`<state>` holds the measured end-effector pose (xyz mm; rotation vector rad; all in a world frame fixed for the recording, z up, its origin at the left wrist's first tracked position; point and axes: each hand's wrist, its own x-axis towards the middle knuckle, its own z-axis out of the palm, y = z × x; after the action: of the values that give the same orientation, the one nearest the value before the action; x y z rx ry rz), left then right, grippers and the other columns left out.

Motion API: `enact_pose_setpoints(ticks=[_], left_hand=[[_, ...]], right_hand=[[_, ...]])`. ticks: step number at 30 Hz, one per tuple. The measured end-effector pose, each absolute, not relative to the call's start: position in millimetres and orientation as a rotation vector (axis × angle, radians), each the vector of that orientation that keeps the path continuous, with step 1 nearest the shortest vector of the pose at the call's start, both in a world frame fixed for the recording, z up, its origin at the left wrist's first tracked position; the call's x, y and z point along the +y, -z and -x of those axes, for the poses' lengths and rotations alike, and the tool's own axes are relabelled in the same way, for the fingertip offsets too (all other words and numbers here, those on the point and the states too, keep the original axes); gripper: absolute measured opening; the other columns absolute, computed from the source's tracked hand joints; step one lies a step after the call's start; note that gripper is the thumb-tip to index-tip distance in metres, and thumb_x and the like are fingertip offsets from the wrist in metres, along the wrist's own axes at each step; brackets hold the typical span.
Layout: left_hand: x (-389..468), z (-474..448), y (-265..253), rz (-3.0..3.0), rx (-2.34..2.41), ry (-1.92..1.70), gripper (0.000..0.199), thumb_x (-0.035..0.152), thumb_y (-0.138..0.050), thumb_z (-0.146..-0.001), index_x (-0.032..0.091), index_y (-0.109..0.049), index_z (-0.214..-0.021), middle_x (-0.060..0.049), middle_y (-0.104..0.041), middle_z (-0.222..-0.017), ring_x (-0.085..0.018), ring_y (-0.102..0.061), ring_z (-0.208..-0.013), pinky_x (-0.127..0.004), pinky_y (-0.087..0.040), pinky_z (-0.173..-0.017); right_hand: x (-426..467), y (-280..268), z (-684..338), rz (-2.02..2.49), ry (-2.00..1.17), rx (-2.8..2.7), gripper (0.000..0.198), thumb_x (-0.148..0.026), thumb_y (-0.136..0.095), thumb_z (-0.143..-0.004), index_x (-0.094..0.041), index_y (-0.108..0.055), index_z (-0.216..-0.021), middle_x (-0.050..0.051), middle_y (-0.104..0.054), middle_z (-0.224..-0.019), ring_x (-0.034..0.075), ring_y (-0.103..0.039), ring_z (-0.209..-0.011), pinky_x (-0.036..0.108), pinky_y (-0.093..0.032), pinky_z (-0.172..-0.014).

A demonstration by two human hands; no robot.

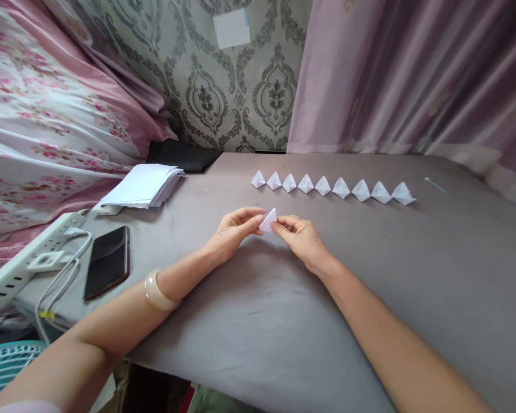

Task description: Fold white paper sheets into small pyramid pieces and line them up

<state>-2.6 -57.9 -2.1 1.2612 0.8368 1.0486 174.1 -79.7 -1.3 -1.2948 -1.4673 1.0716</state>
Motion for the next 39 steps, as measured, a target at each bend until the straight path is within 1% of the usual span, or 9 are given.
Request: enact_pose_setpoints(ticks=[4, 11, 15, 20, 25, 28, 32, 35, 39], left_hand=[[-53.8, 8.5, -0.8, -1.090, 0.698, -0.778, 0.039, 0.050, -0.068, -0.078, 0.015, -0.071, -0.094, 0.002, -0.054, -0.064, -0.005, -0.046, -0.054, -0.019, -0.033, -0.049], [-53.3, 17.5, -8.5, -1.191, 0.650, -0.617, 0.031, 0.043, -0.072, -0.077, 0.013, -0.063, -0.073, 0.003, -0.048, -0.059, -0.003, -0.037, -0.049, -0.021, -0.023, -0.046], [-56.9, 21.8, -15.0, -1.162, 0.535, -0.433, 0.033, 0.048, -0.070, -0.076, 0.016, -0.060, -0.076, 0.003, -0.048, -0.053, -0.005, -0.035, -0.043, -0.022, -0.022, -0.043], [-58.0, 24.6, -18.2, -1.273, 0.481, -0.295, 0.033, 0.048, -0.070, -0.077, 0.015, -0.065, -0.081, 0.000, -0.059, -0.057, -0.005, -0.044, -0.040, -0.021, -0.024, -0.038], [-47.5, 26.4, -14.0, -1.426, 0.667, -0.436, 0.032, 0.043, -0.075, -0.074, 0.013, -0.068, -0.083, -0.004, -0.068, -0.070, -0.008, -0.058, -0.053, -0.019, -0.036, -0.043], [-43.3, 24.5, -6.0, -1.481, 0.683, -0.597, 0.030, 0.037, -0.077, -0.072, 0.011, -0.069, -0.085, -0.006, -0.071, -0.081, -0.013, -0.065, -0.072, -0.023, -0.049, -0.063], [-44.7, 16.9, 3.2, -1.447, 0.587, -0.898, 0.025, 0.030, -0.080, -0.070, 0.011, -0.067, -0.081, -0.007, -0.071, -0.096, -0.015, -0.066, -0.087, -0.031, -0.051, -0.083], [-48.2, 10.4, 4.4, -1.385, 0.532, -1.070, 0.025, 0.025, -0.081, -0.068, 0.013, -0.063, -0.081, -0.005, -0.070, -0.094, -0.015, -0.066, -0.086, -0.032, -0.052, -0.084], [-52.0, 4.1, 2.8, -1.318, 0.563, -1.164, 0.039, 0.022, -0.083, -0.067, 0.017, -0.061, -0.099, -0.003, -0.072, -0.089, -0.014, -0.068, -0.082, -0.030, -0.052, -0.081]], right_hand=[[-78.0, -6.8, -190.3, 1.214, -1.391, -1.608, 0.040, -0.053, -0.065, -0.078, -0.021, -0.074, -0.100, -0.001, -0.063, -0.073, 0.008, -0.035, -0.055, 0.024, -0.028, -0.051], [-78.6, -13.0, -200.2, 1.073, -1.608, -1.674, 0.029, -0.046, -0.065, -0.082, -0.019, -0.074, -0.089, -0.006, -0.039, -0.053, 0.008, -0.031, -0.053, 0.025, -0.025, -0.050], [-81.0, -15.5, -200.7, 0.992, -1.712, -1.698, 0.026, -0.043, -0.068, -0.080, -0.019, -0.074, -0.088, -0.003, -0.054, -0.063, 0.008, -0.041, -0.056, 0.024, -0.033, -0.052], [-85.3, -24.4, -201.7, 1.003, -1.812, -1.751, 0.027, -0.044, -0.067, -0.081, -0.019, -0.073, -0.089, 0.000, -0.065, -0.069, 0.010, -0.055, -0.058, 0.023, -0.041, -0.051], [-78.6, -22.4, -201.4, 1.152, -1.633, -1.784, 0.037, -0.051, -0.066, -0.080, -0.017, -0.073, -0.091, 0.005, -0.071, -0.077, 0.012, -0.062, -0.062, 0.023, -0.045, -0.052], [-74.2, -13.1, -195.1, 1.224, -1.411, -1.708, 0.035, -0.052, -0.071, -0.073, -0.019, -0.075, -0.083, 0.005, -0.073, -0.083, 0.016, -0.065, -0.073, 0.026, -0.051, -0.061], [-75.4, -4.2, -182.3, 1.164, -1.057, -1.556, 0.027, -0.047, -0.077, -0.068, -0.021, -0.075, -0.073, 0.005, -0.074, -0.091, 0.019, -0.067, -0.083, 0.032, -0.054, -0.077], [-78.7, -3.0, -174.7, 1.092, -0.885, -1.496, 0.023, -0.043, -0.076, -0.071, -0.021, -0.072, -0.070, 0.005, -0.074, -0.089, 0.020, -0.068, -0.084, 0.034, -0.055, -0.081], [-80.2, -1.9, -170.4, 1.044, -0.843, -1.411, 0.029, -0.041, -0.081, -0.067, -0.022, -0.064, -0.081, 0.001, -0.073, -0.079, 0.017, -0.069, -0.073, 0.032, -0.056, -0.073]])
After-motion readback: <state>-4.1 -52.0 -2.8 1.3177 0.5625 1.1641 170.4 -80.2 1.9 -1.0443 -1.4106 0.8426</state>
